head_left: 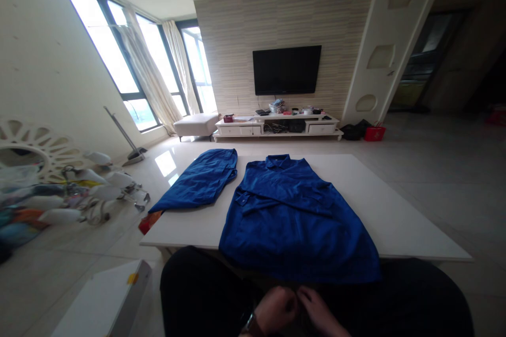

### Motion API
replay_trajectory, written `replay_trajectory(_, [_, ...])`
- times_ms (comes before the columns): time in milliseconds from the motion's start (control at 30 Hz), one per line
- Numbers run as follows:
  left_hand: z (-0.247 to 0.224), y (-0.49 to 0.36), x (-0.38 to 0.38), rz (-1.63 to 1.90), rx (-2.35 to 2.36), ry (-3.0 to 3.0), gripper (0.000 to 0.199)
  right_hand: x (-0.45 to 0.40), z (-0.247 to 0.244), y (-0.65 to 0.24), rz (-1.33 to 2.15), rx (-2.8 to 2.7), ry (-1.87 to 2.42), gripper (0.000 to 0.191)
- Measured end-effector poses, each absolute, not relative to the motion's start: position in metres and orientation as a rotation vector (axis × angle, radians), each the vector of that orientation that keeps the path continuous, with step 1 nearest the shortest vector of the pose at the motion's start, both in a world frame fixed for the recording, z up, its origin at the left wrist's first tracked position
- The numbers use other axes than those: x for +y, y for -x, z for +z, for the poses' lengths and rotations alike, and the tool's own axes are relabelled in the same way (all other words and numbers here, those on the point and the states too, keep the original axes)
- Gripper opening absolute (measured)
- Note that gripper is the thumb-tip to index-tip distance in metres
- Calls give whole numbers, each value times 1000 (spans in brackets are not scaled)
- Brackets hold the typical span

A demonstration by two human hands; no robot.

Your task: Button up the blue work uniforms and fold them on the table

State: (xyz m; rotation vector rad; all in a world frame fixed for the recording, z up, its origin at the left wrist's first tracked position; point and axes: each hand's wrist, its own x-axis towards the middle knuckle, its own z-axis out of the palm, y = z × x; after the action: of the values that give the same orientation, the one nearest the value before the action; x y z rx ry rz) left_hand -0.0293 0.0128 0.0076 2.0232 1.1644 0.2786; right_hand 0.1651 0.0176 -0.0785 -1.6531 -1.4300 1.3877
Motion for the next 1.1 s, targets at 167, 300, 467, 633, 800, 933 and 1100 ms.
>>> replay_trajectory(167, [13, 27, 13, 262, 1223, -2020, 17, 18, -82, -163, 1472, -1410, 1504, 51])
replay_trajectory(300, [11, 26, 13, 301, 1264, -2019, 22, 14, -80, -158, 1540, -1263, 1430, 47])
replay_trajectory(467, [4, 27, 14, 352, 1253, -2000, 20, 9, -76, -159, 1501, -1390, 1401, 49])
replay_trajectory(633, [-2, 26, 16, 487, 1194, -1854, 16, 12, -73, -163, 1454, -1459, 1362, 45])
replay_trajectory(800, [-3, 22, 17, 688, 927, -1176, 18, 9, -55, -155, 1604, -1443, 1189, 48])
replay_trajectory(933, [5, 22, 13, 650, 666, -767, 20, 3, -32, -149, 1714, -1506, 1043, 59])
replay_trajectory(1100, [22, 21, 7, 611, 451, -702, 18, -1, -25, -150, 1683, -1491, 1334, 47])
